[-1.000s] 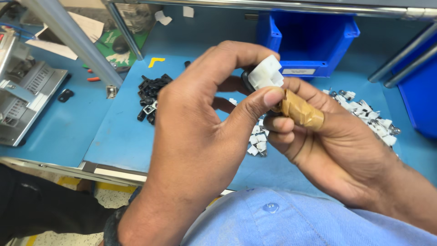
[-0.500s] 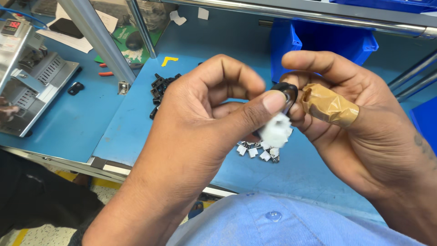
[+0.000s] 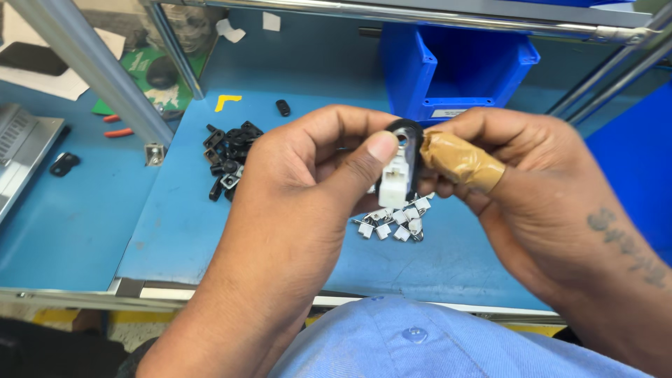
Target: The person repeatedly picks a black plastic housing and a white plastic component with metal pins from piles on a blue workbench, snaps them together by hand, and places the assembled unit back on the table. The process is repeated continuously throughout the clip.
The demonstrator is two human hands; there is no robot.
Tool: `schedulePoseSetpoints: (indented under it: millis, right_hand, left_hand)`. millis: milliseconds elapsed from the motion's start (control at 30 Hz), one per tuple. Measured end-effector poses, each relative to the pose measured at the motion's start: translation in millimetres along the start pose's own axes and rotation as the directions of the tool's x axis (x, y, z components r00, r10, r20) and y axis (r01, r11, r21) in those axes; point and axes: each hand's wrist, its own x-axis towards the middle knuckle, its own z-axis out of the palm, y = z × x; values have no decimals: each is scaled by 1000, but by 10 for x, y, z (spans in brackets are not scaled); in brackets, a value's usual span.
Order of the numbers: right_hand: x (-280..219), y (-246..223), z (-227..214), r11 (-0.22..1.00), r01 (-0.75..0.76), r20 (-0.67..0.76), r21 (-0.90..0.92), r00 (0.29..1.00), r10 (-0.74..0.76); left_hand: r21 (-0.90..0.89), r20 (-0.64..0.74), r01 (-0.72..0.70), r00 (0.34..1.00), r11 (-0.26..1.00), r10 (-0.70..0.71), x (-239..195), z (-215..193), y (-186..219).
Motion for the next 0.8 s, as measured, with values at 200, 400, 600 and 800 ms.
schedulePoseSetpoints:
  millis: [200, 400, 600, 800]
  right_hand:
    - [-56, 215, 420, 980, -32, -79, 196, 996, 48]
    - [-114, 303, 772, 971, 153, -237, -186, 952, -195]
    - [-258, 158, 1006, 566, 197, -99, -801, 888, -449]
    - [-217, 220, 916, 969, -31, -310, -245, 949, -48]
  left_hand:
    - [-107, -16, 24, 1000, 994, -26, -1, -172, -7]
    - [-190, -13, 173, 984, 967, -178, 30, -443, -12]
    - [-19, 68, 237, 970, 971, -235, 77, -541, 10]
    - [285, 210, -29, 977, 958, -33, 36, -655, -9]
